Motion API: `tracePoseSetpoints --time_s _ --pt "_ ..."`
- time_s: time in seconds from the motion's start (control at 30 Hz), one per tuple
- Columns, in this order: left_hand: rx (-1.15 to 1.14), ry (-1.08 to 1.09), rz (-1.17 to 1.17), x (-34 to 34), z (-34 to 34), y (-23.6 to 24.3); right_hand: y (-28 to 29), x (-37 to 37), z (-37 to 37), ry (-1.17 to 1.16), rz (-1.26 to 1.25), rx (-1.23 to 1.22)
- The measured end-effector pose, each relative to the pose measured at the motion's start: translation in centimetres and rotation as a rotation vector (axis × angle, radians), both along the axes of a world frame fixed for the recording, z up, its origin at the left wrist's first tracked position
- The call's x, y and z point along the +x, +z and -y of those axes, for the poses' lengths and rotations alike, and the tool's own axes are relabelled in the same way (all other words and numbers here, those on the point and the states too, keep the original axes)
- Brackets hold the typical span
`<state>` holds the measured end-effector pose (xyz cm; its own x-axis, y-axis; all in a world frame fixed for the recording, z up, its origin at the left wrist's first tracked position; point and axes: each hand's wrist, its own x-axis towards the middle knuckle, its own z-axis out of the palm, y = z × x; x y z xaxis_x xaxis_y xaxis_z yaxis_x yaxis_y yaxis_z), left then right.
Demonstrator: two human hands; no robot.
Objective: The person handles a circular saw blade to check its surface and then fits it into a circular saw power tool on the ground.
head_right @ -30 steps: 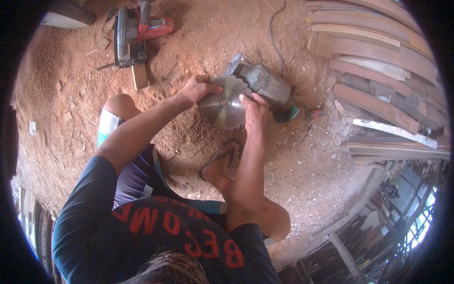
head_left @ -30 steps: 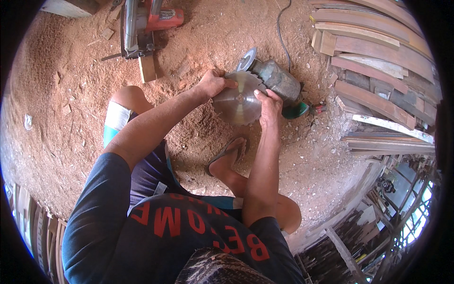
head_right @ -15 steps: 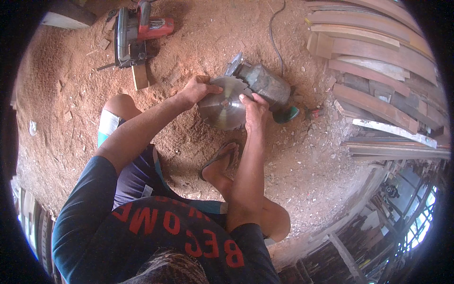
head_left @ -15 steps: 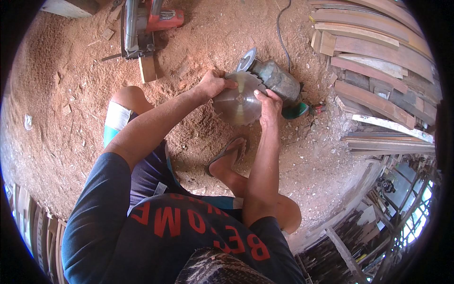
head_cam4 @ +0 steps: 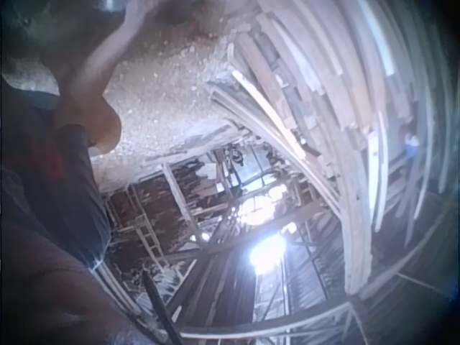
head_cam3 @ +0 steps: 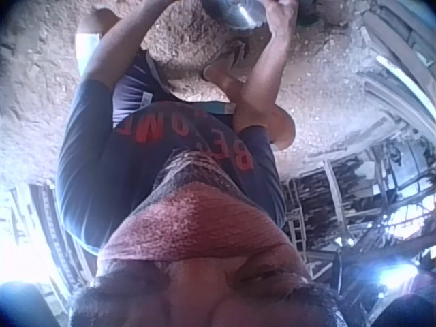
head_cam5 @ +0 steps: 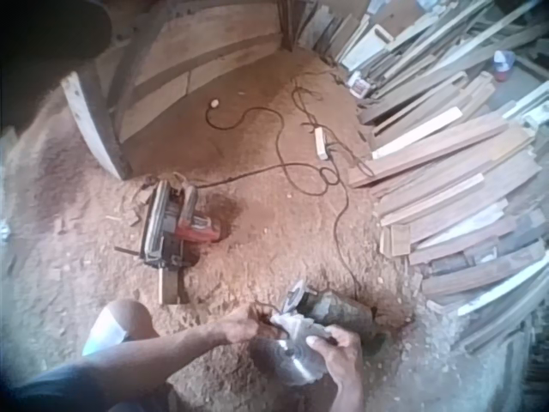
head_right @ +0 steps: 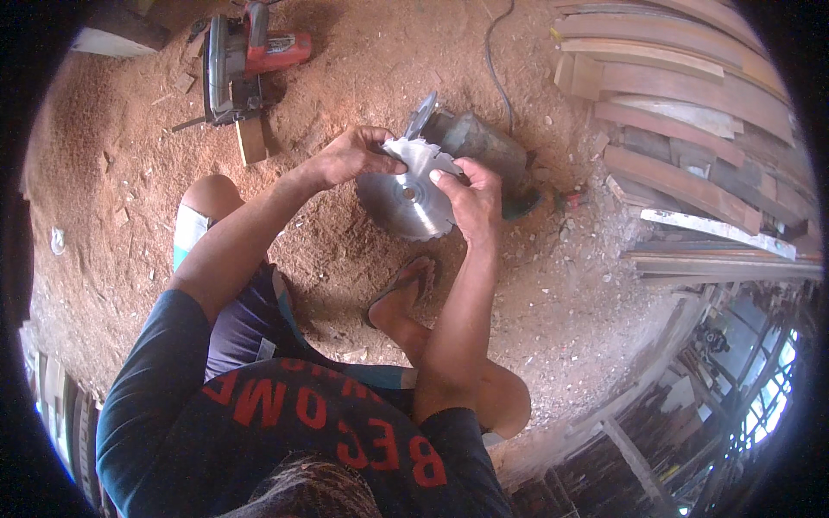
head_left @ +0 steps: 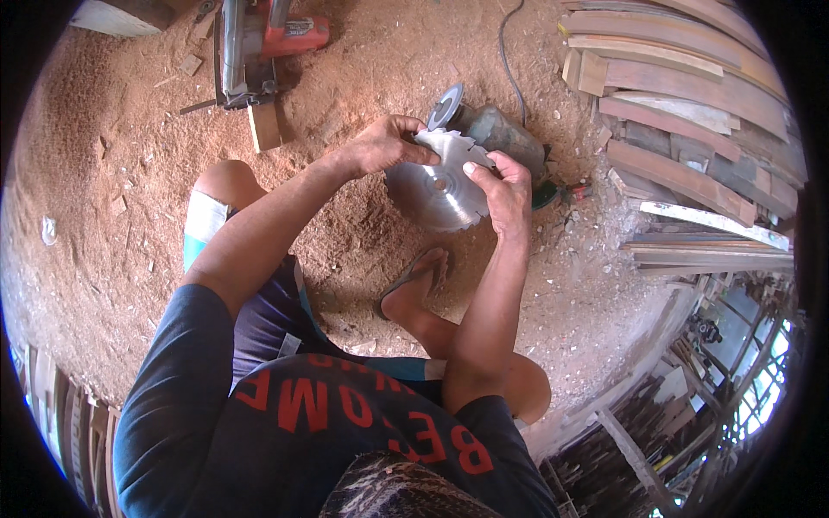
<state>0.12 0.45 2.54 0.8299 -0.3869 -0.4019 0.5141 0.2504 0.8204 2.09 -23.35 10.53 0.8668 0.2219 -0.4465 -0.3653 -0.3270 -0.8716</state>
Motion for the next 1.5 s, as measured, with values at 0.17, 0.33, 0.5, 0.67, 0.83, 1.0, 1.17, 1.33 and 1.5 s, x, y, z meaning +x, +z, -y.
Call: tracePoseSetpoints --time_s 0.17,0.33,0.5,0.67,0.83,1.0,1.17,1.33,1.5 --pt "-0.005 -0.011 0.016 0.2 -0.5 0.3 0.6 -0.2 -0.7 0.025 -0.014 -0.033" --pt "-0.008 0.042 -0.075 -0.1 -0.2 0.1 -0.3 -0.5 0.0 -0.027 -0.089 0.046" --pt "0.014 0.096 -0.102 -0.4 -0.2 -1.5 -2.0 -1.1 0.6 -0.121 -0.119 0.108" --pt "0.067 0.104 -0.132 -0.5 0.5 -1.9 -3.5 -1.3 0.9 -0.226 -0.121 0.109" --pt "0.092 0.081 -0.165 -0.7 0.8 -2.4 -4.1 -1.2 1.0 -0.212 -0.130 0.057" --pt "0.112 0.069 -0.188 -0.4 1.1 -1.9 -4.4 -0.9 1.3 -0.206 -0.117 0.054" --pt "0.103 0.064 -0.213 -0.3 1.0 -1.9 -5.5 -0.5 1.8 -0.211 -0.136 0.075" --pt "0.125 0.091 -0.218 -0.3 1.1 -1.7 -6.6 -0.7 1.4 -0.320 -0.101 0.017" --pt "0.148 0.076 -0.233 0.0 1.3 -1.5 -7.6 -0.7 1.9 -0.387 -0.093 -0.007"
